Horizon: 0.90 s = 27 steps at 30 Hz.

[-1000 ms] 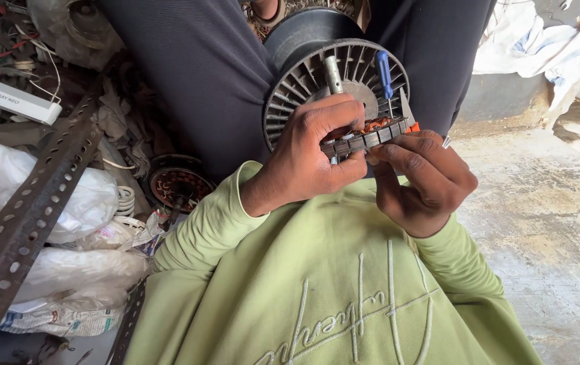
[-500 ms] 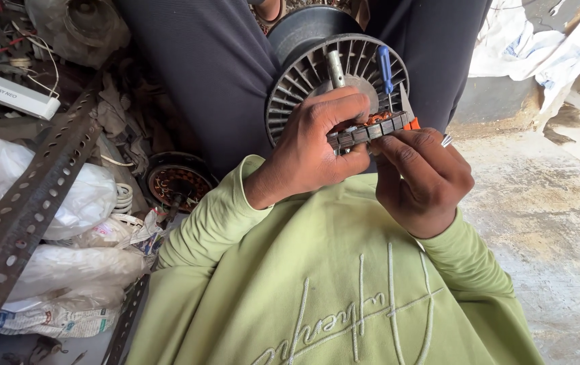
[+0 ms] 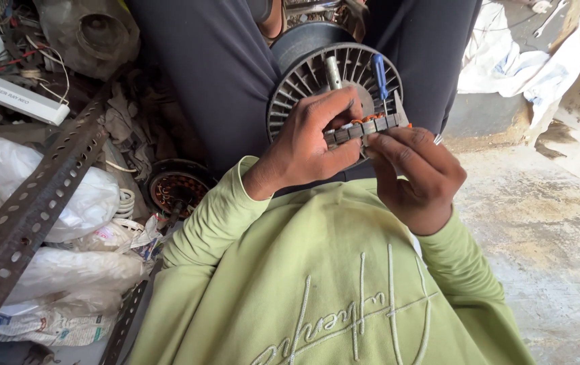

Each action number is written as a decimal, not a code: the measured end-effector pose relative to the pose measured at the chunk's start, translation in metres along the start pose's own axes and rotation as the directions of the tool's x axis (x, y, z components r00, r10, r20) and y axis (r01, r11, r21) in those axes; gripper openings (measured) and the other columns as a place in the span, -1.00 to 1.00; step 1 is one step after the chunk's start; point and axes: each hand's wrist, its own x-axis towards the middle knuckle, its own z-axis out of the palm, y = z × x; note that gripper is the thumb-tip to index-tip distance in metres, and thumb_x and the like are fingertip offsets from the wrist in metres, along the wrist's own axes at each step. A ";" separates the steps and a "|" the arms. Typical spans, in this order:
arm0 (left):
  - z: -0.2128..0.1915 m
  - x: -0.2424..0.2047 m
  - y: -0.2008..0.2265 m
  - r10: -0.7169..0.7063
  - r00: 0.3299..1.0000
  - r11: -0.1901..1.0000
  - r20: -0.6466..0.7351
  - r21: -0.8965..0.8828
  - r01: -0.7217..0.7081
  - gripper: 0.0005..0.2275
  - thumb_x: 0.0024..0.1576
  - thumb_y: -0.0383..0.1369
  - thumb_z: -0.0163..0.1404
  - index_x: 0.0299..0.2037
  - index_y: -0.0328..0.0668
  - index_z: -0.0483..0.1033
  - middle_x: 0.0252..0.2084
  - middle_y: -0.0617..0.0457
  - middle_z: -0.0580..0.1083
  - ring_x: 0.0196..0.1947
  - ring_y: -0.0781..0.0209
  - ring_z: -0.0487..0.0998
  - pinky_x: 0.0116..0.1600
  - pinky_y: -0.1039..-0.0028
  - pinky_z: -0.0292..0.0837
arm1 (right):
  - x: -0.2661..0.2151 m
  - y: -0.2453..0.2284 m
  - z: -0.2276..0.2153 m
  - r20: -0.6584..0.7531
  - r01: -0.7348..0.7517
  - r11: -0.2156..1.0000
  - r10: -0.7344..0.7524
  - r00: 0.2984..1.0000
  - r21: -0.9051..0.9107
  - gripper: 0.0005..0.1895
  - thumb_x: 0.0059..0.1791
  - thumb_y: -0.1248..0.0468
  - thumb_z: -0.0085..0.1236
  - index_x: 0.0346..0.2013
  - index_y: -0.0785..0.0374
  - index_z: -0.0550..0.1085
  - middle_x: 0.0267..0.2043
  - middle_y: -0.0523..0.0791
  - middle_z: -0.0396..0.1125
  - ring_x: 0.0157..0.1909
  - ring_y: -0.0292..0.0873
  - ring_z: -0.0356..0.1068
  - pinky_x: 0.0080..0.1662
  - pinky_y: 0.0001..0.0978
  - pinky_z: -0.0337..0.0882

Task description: Repairing a ceiling fan motor stator by inspecting the copper windings and inserting insulation strips.

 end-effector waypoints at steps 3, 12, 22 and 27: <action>0.003 -0.002 -0.002 0.014 1.000 0.999 -0.005 0.033 -0.014 -0.81 0.03 -0.46 0.07 -0.24 -0.34 0.33 -0.40 0.00 0.33 -0.47 0.23 0.32 -0.35 0.41 0.25 | -0.007 0.003 0.008 -0.061 -0.007 1.000 0.006 0.998 -0.021 -0.76 -0.04 0.62 0.32 -0.12 0.37 0.58 -0.14 0.00 0.44 -0.11 -0.02 0.51 -0.13 -0.33 0.50; 0.002 -0.007 -0.007 0.076 0.996 0.995 -0.039 0.068 -0.073 -0.82 0.06 -0.41 0.09 -0.23 -0.33 0.40 -0.35 -0.04 0.42 -0.39 0.18 0.47 -0.24 0.39 0.37 | -0.010 0.008 0.018 -0.184 -0.007 0.999 -0.002 0.983 -0.046 -0.77 -0.10 0.64 0.35 -0.21 0.38 0.60 -0.21 -0.01 0.45 -0.19 -0.07 0.47 -0.17 -0.31 0.44; 0.019 -0.028 -0.013 0.355 0.927 0.885 -0.119 0.362 -0.292 -0.77 0.11 -0.29 0.15 -0.19 -0.29 0.47 -0.28 -0.01 0.48 -0.32 0.06 0.51 -0.16 0.31 0.38 | -0.046 0.026 0.038 -0.182 -0.122 0.717 0.331 0.926 0.686 -0.70 -0.05 0.46 0.41 -0.17 0.39 0.40 0.19 0.06 0.35 0.22 -0.13 0.37 0.39 -0.23 0.28; 0.031 -0.044 -0.028 0.562 0.826 0.616 -0.049 0.691 -0.379 -0.68 0.21 -0.16 0.10 -0.12 -0.34 0.52 -0.22 -0.01 0.47 -0.25 0.03 0.52 -0.13 0.22 0.40 | -0.072 0.033 0.042 -0.212 -0.109 0.779 0.298 0.931 0.618 -0.71 -0.03 0.44 0.40 -0.23 0.35 0.38 0.14 0.07 0.38 0.25 -0.06 0.36 0.45 -0.09 0.24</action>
